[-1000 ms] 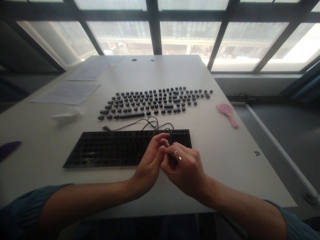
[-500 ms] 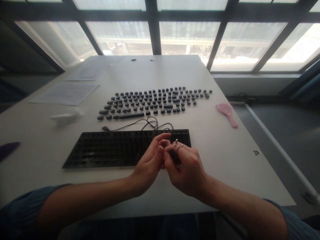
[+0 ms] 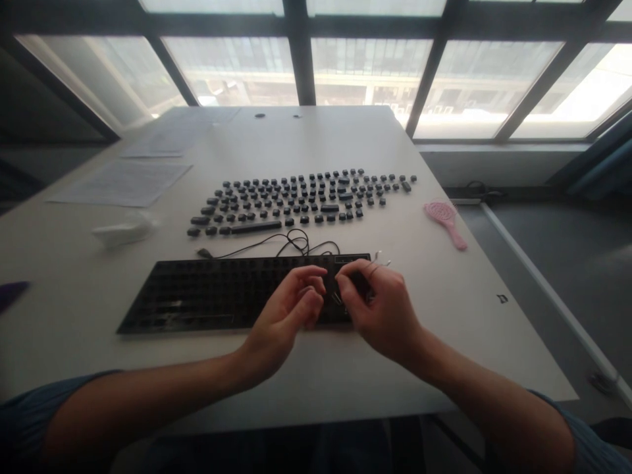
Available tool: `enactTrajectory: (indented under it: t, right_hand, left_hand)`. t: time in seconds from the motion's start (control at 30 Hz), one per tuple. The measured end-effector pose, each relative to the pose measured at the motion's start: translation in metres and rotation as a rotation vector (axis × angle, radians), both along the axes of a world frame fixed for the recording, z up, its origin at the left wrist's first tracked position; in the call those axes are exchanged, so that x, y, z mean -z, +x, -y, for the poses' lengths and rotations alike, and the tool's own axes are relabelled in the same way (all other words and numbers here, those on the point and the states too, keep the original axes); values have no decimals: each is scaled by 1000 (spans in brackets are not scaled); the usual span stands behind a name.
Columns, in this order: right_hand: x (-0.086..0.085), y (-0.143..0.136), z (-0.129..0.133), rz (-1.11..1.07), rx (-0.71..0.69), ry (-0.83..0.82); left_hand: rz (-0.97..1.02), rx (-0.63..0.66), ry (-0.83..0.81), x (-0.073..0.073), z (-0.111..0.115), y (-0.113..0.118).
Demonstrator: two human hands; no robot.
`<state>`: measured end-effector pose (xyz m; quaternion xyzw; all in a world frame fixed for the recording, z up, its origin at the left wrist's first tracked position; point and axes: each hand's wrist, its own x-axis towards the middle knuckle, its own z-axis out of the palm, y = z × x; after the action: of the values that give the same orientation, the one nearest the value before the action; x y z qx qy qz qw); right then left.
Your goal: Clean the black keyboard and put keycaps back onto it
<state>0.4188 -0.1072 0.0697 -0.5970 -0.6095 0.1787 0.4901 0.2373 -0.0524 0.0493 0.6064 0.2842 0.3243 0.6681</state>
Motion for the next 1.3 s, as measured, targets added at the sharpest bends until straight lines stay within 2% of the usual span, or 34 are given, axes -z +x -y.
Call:
enactTrajectory:
  t: [0.13, 0.2, 0.27, 0.43, 0.7, 0.93, 1.07, 1.2, 1.3]
  right_hand:
    - [3, 28, -5, -205, -120, -127]
    - [7, 33, -5, -215, -182, -178]
    - [10, 32, -4, -155, -252, -235]
    - [13, 25, -6, 37, -295, -225]
    - [16, 27, -13, 20, -353, -289]
    - [12, 23, -8, 135, -416, -189]
    - [15, 27, -6, 24, -341, -123]
    - [26, 31, -13, -269, -143, -99]
    - [37, 30, -21, -412, -35, -98]
  left_hand:
    - [-331, 159, 713, 2, -17, -17]
    - [-448, 233, 915, 6, -21, -20]
    - [-525, 286, 1009, 10, -23, -19]
    - [-582, 270, 1048, 16, -24, -15]
    - [-601, 262, 1076, 22, -27, -12]
    - [-582, 256, 1037, 23, -27, -11]
    - [-602, 260, 1043, 18, -25, -9]
    - [-651, 255, 1121, 10, -20, 1]
    - [-656, 270, 1184, 6, -17, 11]
